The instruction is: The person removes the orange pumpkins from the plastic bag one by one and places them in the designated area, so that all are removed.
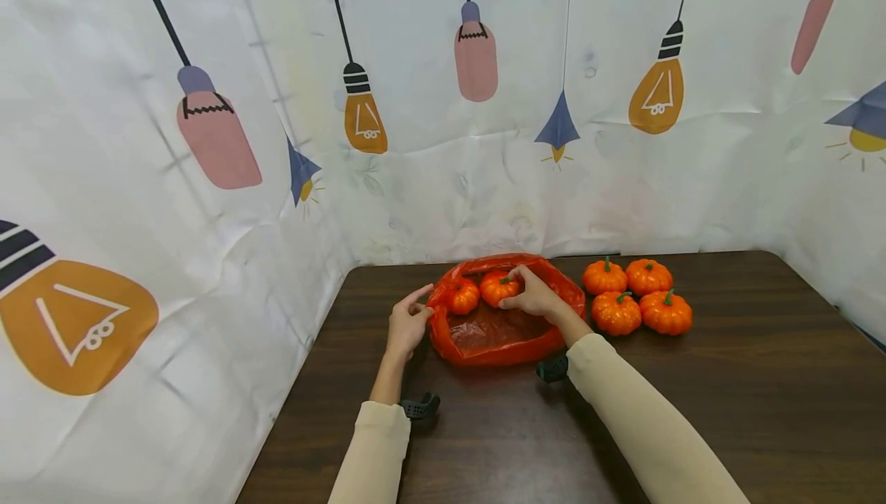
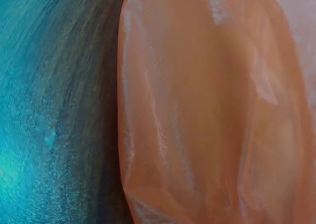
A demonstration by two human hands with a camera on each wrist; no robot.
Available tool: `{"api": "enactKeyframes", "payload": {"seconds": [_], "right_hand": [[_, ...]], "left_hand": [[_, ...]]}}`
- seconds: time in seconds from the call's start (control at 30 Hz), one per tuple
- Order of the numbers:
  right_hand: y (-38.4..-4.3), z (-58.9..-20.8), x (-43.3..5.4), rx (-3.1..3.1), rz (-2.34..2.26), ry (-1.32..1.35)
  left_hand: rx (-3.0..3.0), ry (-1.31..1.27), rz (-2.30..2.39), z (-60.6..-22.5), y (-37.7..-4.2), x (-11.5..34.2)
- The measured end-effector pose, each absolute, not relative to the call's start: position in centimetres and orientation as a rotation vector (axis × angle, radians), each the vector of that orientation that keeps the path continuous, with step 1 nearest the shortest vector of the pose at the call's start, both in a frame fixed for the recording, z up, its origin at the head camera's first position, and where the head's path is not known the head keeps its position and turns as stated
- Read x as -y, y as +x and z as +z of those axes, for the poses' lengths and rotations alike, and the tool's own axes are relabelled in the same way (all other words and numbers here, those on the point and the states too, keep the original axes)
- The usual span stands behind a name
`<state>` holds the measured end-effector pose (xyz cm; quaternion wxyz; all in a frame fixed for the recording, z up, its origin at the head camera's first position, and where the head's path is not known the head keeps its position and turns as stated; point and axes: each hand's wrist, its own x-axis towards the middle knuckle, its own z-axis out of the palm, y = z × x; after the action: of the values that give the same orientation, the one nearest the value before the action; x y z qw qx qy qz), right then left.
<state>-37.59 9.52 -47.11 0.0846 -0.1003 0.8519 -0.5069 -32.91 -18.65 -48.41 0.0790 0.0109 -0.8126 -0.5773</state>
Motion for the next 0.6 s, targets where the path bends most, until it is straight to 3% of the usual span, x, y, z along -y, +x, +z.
{"api": "enactKeyframes", "payload": {"seconds": [0.6], "right_hand": [[-37.14,-47.01,-10.13,-2.563,-1.503,-0.319]], "left_hand": [[2.424,0.03,-1.743,-48.36,-32.87,18.63]]}}
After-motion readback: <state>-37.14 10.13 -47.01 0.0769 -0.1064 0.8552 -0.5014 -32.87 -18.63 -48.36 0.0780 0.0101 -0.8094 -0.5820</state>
